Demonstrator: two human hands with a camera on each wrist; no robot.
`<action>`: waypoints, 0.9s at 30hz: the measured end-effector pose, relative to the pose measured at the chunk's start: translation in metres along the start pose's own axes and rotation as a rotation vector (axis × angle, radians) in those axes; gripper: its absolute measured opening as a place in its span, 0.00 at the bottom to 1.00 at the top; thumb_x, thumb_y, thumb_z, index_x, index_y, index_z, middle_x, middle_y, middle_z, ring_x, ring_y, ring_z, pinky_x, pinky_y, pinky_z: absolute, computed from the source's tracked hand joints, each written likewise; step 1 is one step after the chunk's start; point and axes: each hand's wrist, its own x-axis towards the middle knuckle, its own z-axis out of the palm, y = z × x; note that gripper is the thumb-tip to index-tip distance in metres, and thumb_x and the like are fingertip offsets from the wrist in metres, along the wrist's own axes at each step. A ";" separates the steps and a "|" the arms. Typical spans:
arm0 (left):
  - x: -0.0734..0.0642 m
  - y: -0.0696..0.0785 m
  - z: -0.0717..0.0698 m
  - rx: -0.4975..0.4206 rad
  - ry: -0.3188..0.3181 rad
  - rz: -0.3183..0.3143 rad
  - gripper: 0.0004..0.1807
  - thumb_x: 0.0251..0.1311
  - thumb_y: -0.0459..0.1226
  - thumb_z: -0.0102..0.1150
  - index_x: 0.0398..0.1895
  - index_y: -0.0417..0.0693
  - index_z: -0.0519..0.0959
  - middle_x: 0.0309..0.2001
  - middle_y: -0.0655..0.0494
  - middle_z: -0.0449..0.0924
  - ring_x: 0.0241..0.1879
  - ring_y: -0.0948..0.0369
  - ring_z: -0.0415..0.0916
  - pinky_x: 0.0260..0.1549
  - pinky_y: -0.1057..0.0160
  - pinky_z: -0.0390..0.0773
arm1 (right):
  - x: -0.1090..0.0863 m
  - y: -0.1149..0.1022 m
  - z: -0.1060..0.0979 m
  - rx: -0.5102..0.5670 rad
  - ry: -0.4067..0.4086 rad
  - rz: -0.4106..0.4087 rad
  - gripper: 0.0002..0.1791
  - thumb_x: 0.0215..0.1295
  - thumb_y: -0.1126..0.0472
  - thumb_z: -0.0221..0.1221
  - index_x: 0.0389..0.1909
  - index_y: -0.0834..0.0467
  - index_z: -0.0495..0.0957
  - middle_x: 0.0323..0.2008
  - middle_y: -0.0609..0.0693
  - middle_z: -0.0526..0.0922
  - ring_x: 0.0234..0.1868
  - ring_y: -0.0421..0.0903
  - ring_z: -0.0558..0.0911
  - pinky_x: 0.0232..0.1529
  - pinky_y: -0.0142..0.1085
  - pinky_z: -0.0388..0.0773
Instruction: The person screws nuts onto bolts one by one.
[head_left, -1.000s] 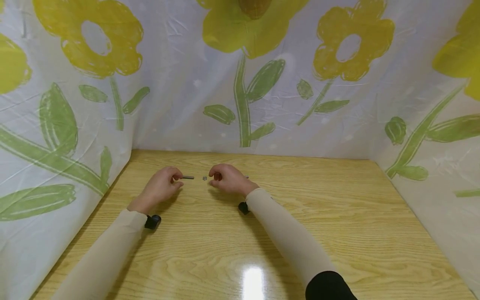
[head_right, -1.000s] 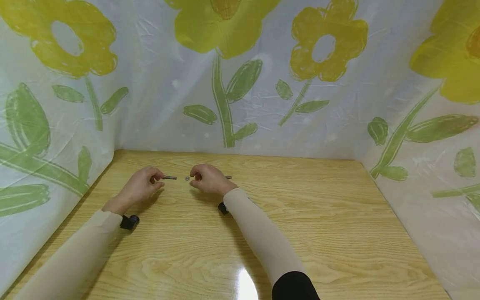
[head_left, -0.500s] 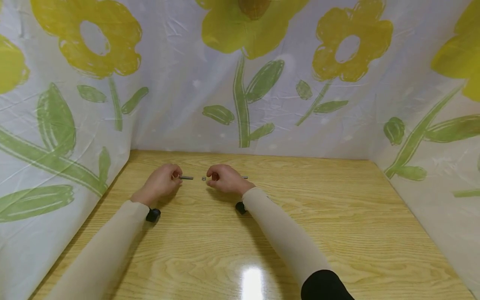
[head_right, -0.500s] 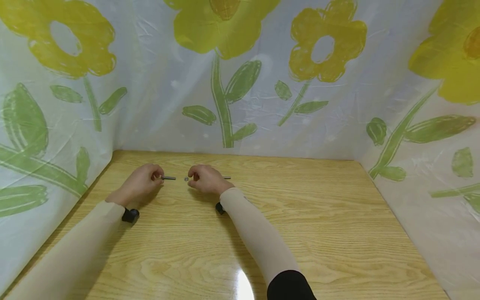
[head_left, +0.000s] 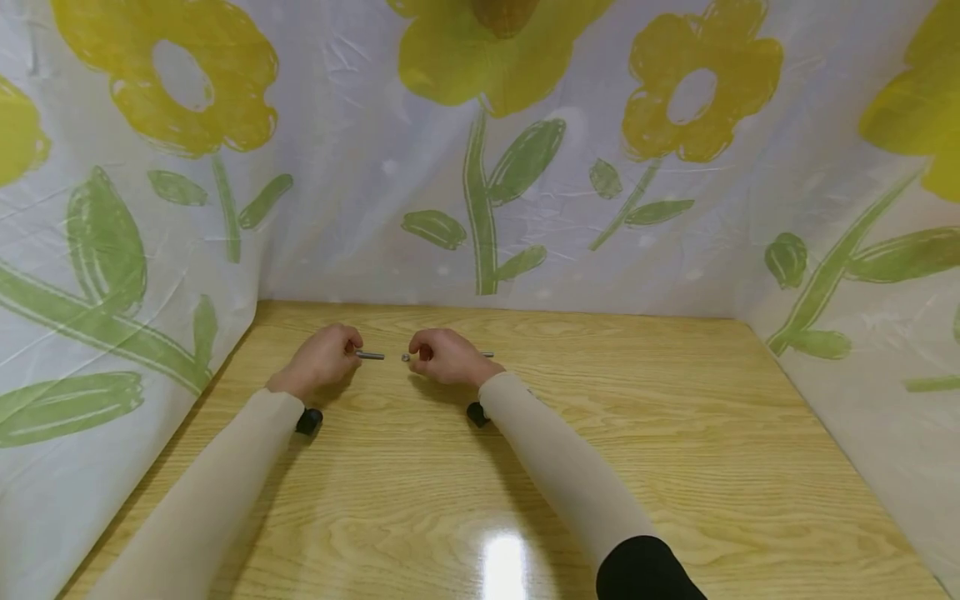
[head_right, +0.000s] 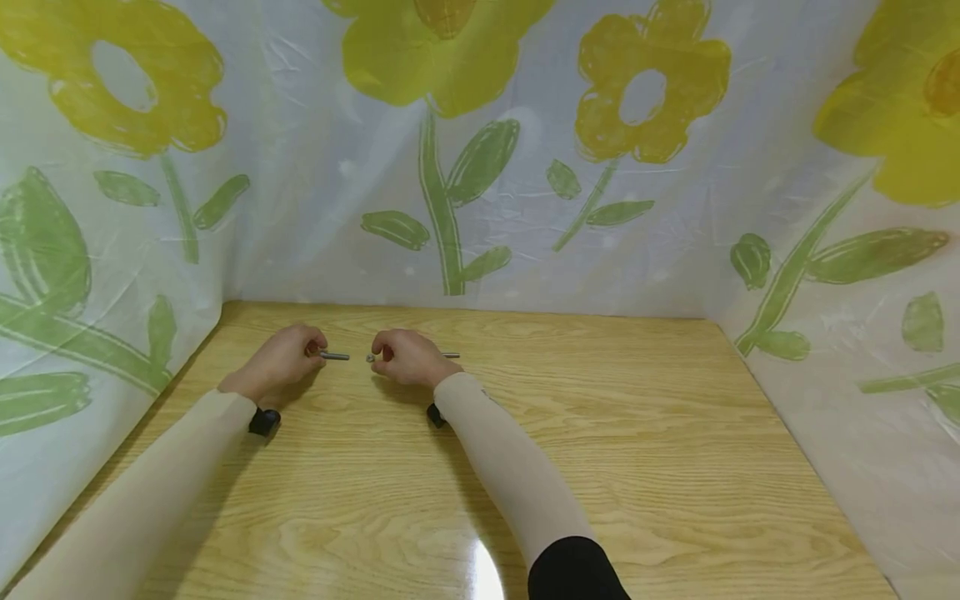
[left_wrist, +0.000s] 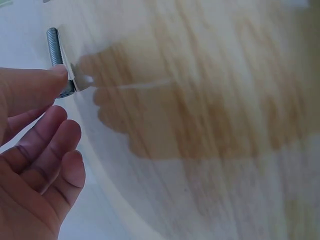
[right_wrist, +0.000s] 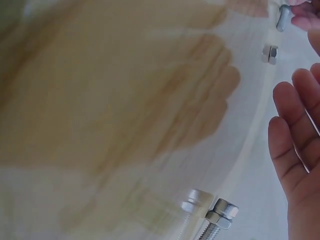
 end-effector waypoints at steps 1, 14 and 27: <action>0.001 0.000 0.000 0.004 -0.004 0.001 0.12 0.59 0.32 0.61 0.46 0.36 0.79 0.42 0.43 0.79 0.42 0.48 0.76 0.43 0.48 0.74 | 0.000 0.000 0.000 -0.002 -0.003 0.000 0.15 0.65 0.55 0.61 0.50 0.56 0.78 0.35 0.44 0.78 0.35 0.39 0.75 0.40 0.32 0.73; 0.002 -0.002 0.001 0.041 -0.016 0.022 0.08 0.60 0.30 0.59 0.42 0.36 0.81 0.38 0.45 0.78 0.39 0.50 0.75 0.41 0.49 0.74 | 0.005 -0.002 0.000 -0.028 -0.030 0.022 0.15 0.65 0.54 0.61 0.50 0.55 0.78 0.36 0.44 0.78 0.36 0.39 0.76 0.41 0.33 0.73; 0.000 0.004 0.000 0.051 -0.045 0.023 0.05 0.63 0.30 0.56 0.37 0.39 0.81 0.34 0.48 0.77 0.34 0.53 0.74 0.36 0.52 0.74 | 0.009 -0.005 -0.001 -0.046 -0.065 0.051 0.14 0.66 0.55 0.60 0.51 0.53 0.77 0.38 0.43 0.78 0.38 0.39 0.76 0.41 0.32 0.73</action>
